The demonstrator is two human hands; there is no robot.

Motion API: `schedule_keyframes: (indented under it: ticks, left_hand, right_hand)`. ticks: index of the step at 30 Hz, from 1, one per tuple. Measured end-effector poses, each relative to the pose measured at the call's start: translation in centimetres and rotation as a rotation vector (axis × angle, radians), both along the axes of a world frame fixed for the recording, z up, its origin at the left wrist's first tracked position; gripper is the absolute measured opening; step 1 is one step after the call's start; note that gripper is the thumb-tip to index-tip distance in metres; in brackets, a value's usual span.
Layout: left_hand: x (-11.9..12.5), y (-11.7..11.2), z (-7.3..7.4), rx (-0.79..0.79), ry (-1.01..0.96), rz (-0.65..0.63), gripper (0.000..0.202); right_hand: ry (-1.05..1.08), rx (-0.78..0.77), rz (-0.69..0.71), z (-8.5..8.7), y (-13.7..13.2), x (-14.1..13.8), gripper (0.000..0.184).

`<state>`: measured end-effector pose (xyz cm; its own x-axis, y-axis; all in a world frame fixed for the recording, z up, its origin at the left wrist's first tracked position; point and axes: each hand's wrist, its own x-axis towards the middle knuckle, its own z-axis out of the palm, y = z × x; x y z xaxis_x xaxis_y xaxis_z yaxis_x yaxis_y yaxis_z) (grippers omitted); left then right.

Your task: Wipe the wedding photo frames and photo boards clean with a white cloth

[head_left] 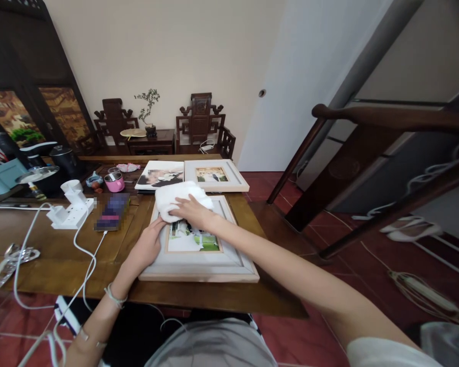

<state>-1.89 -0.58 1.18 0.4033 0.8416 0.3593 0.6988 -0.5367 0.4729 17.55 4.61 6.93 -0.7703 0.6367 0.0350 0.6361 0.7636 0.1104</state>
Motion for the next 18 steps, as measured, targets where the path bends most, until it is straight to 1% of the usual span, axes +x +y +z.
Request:
schedule_keyframes:
  ticks: [3,8,11,14,16,18]
  left_hand:
    - [-0.3,0.2,-0.7,-0.024,-0.016,0.018,0.064]
    - [-0.6,0.3,-1.8,0.001,0.000,0.025,0.067]
    - [-0.6,0.4,-2.1,0.017,0.028,0.057,0.066]
    - [-0.5,0.5,-2.3,0.015,0.054,0.070,0.066]
    - [-0.5,0.6,-2.4,0.020,0.070,0.067,0.066]
    - [-0.4,0.7,-2.4,0.030,0.085,0.064,0.065]
  right_hand:
    - [-0.005,-0.007,-0.075,0.5,-0.7,1.6,0.057]
    - [-0.042,-0.009,-0.238,1.8,-1.3,6.9,0.054]
    - [-0.062,-0.003,-0.288,2.1,-2.7,9.1,0.058]
    - [-0.063,-0.016,-0.274,2.5,-5.7,9.7,0.057]
    - [-0.051,-0.054,-0.253,2.8,-8.5,9.7,0.054]
    - [-0.023,-0.105,-0.218,3.0,-11.4,9.7,0.055]
